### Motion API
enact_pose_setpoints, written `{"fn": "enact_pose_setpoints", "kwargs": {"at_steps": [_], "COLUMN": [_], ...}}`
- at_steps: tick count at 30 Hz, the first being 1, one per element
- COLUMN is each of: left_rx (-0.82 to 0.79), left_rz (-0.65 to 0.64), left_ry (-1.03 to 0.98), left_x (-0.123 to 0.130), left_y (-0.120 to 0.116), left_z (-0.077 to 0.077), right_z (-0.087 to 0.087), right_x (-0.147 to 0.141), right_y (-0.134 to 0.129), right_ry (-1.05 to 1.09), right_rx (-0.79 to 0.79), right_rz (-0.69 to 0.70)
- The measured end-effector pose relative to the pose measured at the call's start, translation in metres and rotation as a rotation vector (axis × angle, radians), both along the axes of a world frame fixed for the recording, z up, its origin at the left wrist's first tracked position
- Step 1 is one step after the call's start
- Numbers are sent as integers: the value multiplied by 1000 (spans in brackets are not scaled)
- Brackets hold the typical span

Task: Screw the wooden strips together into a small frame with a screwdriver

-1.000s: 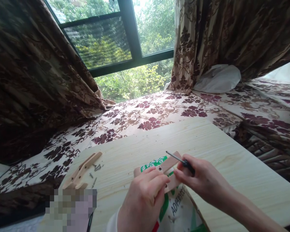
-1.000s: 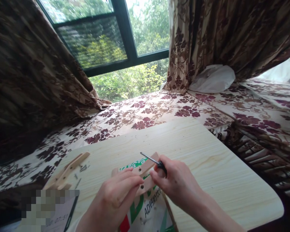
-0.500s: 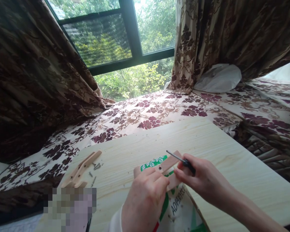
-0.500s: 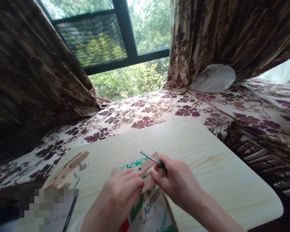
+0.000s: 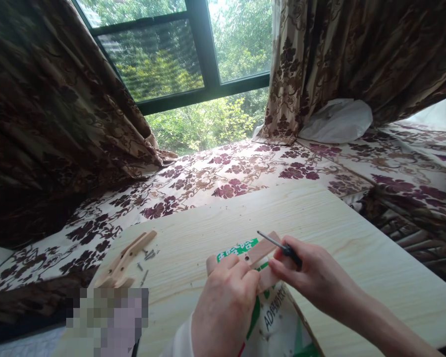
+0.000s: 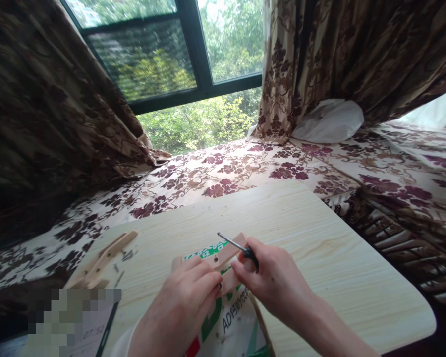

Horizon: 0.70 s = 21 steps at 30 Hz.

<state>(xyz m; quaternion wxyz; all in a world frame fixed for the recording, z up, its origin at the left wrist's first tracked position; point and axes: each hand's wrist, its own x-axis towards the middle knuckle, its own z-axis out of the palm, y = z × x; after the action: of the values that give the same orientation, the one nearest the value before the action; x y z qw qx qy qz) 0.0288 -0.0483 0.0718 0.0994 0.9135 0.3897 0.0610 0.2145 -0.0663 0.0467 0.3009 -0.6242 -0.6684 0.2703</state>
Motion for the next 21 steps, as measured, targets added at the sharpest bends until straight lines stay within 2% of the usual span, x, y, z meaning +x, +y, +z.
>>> {"fn": "enact_pose_setpoints", "kwargs": {"at_steps": [4,9,14,21], "left_rx": [11,-48,-75,-124], "left_rz": [-8,2,-16,36], "left_ry": [43,150,145,153], "left_x": [3,8,10,14], "left_y": [-1,0,4,7], "left_z": [0,4,7,11], "right_z": [0,-1,-2,-2], "right_x": [0,0,1,1], "right_y": [0,1,1,1], "right_ry": [-3,-5,-6,-103], "right_rx": [2,-7,-11,23], "right_rz": [0,-2,8,22]}}
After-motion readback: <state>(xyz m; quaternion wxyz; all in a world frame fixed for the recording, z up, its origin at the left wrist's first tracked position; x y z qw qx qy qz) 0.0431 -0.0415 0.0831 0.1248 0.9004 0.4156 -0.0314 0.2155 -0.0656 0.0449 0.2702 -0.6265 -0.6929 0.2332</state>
